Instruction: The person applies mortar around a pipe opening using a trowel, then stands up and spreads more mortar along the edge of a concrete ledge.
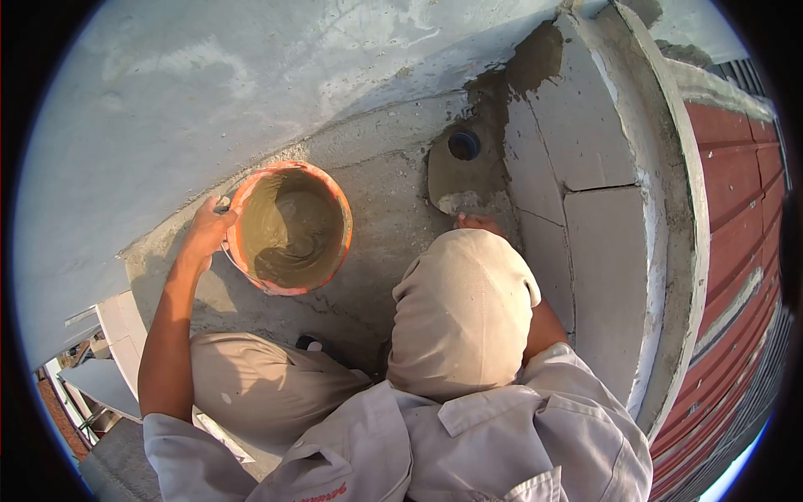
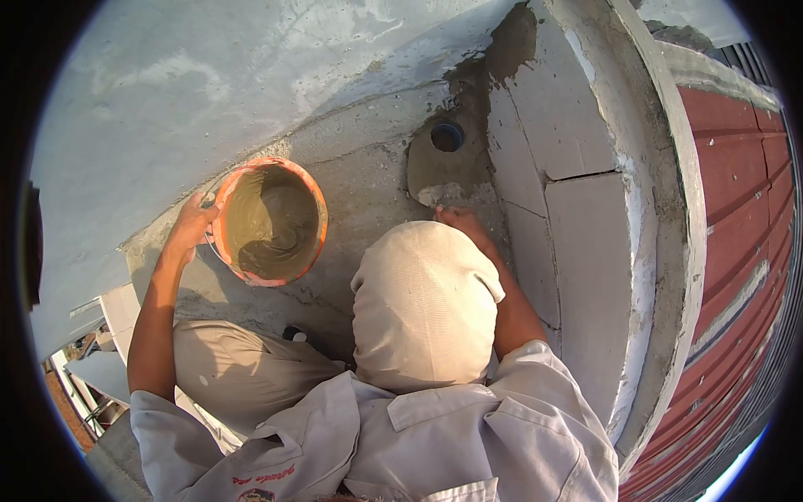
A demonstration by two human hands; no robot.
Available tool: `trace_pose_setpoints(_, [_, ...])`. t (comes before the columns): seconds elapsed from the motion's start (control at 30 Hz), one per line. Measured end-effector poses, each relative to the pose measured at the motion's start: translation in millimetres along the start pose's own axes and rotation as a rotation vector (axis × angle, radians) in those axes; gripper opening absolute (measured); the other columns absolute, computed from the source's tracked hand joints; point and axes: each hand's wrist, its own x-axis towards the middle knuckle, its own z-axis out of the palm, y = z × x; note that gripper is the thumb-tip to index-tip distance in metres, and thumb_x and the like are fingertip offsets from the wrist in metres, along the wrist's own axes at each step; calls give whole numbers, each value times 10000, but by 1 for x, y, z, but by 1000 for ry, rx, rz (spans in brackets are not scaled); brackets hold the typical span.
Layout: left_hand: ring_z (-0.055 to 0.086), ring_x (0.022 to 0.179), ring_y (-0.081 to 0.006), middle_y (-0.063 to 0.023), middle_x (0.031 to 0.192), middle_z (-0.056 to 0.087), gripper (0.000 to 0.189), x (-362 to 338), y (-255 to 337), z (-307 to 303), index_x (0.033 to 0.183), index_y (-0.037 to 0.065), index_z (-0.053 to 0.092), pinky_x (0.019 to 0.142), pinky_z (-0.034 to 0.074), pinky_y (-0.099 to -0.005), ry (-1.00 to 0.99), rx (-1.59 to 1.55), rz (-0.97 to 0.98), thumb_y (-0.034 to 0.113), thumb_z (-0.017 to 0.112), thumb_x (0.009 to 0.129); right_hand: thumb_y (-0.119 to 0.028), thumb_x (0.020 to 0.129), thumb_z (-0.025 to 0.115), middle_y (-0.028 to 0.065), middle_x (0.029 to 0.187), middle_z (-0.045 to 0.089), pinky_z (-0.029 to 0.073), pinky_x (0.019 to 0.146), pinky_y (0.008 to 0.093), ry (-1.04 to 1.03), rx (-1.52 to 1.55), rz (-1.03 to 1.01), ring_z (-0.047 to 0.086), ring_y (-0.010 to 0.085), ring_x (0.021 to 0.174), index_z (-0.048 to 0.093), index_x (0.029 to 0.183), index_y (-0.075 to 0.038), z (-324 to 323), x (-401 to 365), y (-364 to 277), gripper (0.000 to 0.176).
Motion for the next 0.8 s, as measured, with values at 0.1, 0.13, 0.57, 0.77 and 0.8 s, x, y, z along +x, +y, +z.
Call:
trace_pose_setpoints(0.1, [654, 927, -217, -137, 1063, 699, 918, 0, -3, 0, 1621, -51, 192, 768, 520, -402, -7, -24, 5, 310, 707, 952, -389, 1007, 678, 37, 802, 666, 476, 647, 360, 13, 167, -177, 566, 136, 716, 694, 875, 8, 10, -38, -8, 418])
trace_pose_setpoints(0.13, [653, 940, -221, -141, 1081, 697, 916, 1, -5, 0, 1622, -48, 193, 776, 521, -407, -10, -19, -2, 311, 704, 952, -386, 1005, 680, 47, 807, 675, 486, 658, 363, 3, 171, -135, 582, 145, 721, 693, 894, 13, 2, -33, 1, 415])
trace_pose_setpoints(0.57, [651, 1065, -255, -203, 1213, 680, 909, -1, 6, 0, 1619, -57, 194, 846, 525, -455, -11, 10, -14, 306, 696, 954, -140, 913, 624, 209, 1028, 743, 597, 859, 473, 383, -1465, -107, 740, 368, 991, 657, 1164, 11, -47, -26, -97, 294])
trace_pose_setpoints(0.77, [652, 995, -249, -200, 1171, 683, 910, 0, 0, -1, 1617, -62, 201, 794, 525, -419, -17, -28, 17, 316, 702, 958, -119, 919, 600, 170, 973, 743, 613, 743, 436, 341, -1756, -381, 745, 332, 924, 691, 1082, -24, -53, 1, -104, 210])
trace_pose_setpoints(0.8, [651, 972, -242, -195, 1156, 684, 909, -2, 0, -1, 1617, -62, 204, 777, 523, -409, -19, -32, 19, 318, 703, 958, -115, 915, 600, 176, 978, 743, 611, 755, 440, 334, -1745, -378, 744, 338, 928, 693, 1081, -20, -50, 4, -108, 213])
